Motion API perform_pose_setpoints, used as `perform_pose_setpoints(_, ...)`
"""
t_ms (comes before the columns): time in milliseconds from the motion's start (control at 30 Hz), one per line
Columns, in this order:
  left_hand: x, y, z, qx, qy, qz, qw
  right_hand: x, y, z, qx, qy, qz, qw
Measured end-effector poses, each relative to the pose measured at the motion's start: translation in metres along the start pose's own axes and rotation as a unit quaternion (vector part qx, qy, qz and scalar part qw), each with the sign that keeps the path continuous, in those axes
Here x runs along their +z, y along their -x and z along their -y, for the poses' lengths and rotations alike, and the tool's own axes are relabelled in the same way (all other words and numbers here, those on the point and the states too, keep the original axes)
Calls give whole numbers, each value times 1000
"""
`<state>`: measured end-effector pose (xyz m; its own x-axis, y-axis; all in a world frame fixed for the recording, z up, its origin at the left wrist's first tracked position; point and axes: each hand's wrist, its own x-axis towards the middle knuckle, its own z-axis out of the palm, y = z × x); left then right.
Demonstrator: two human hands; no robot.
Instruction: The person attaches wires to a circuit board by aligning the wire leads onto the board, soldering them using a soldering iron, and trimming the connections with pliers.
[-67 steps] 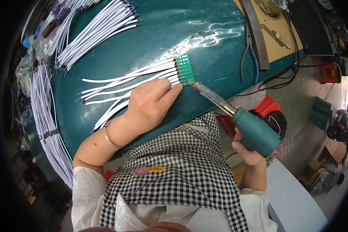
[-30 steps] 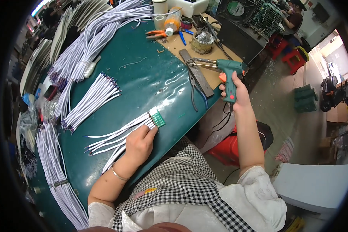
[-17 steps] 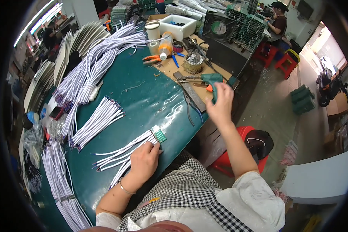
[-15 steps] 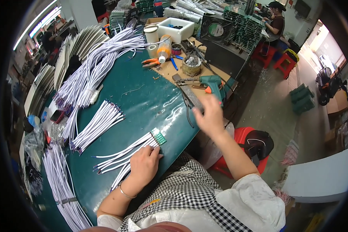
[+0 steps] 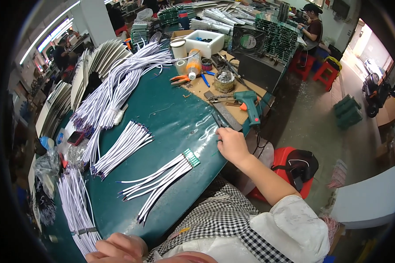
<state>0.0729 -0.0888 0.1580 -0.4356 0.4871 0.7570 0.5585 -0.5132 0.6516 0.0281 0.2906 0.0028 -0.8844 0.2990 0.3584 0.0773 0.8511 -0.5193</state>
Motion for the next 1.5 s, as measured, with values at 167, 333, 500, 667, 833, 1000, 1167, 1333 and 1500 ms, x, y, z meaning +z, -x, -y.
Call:
perform_pose_setpoints(167, 34, 3, 0, 63, 70, -135, 986, -6, 4, 31, 5, -126, 17, 992)
perform_pose_setpoints(333, 35, -13, -9, -15, 22, -132, 991, -19, 17, 23, 57, -140, 55, 987)
perform_pose_setpoints(500, 26, -14, 11, 189, -34, -79, 978, -15, 25, 18, 46, -111, 71, 990)
perform_pose_setpoints(667, 18, -22, 6, 128, 7, 6, 992, -21, 18, 17, 50, -144, 82, 985)
perform_pose_setpoints(833, 14, -18, 5, 90, 34, 60, 994, -24, 8, 25, 28, -186, -42, 981)
perform_pose_setpoints(1000, 14, 2, 17, 70, 61, 41, 995, -15, 15, 48, -8, -120, -102, 987)
perform_pose_setpoints(1167, 8, -32, 25, 119, -45, 167, 978, 13, 27, 48, -27, 30, 27, 999)
perform_pose_setpoints(1333, 18, -21, 23, 40, -82, 131, 987, 18, 33, 40, -32, 57, 48, 997)
perform_pose_setpoints(1500, 1, -35, 70, 71, -229, 293, 926, 20, 36, 21, -19, 2, 34, 999)
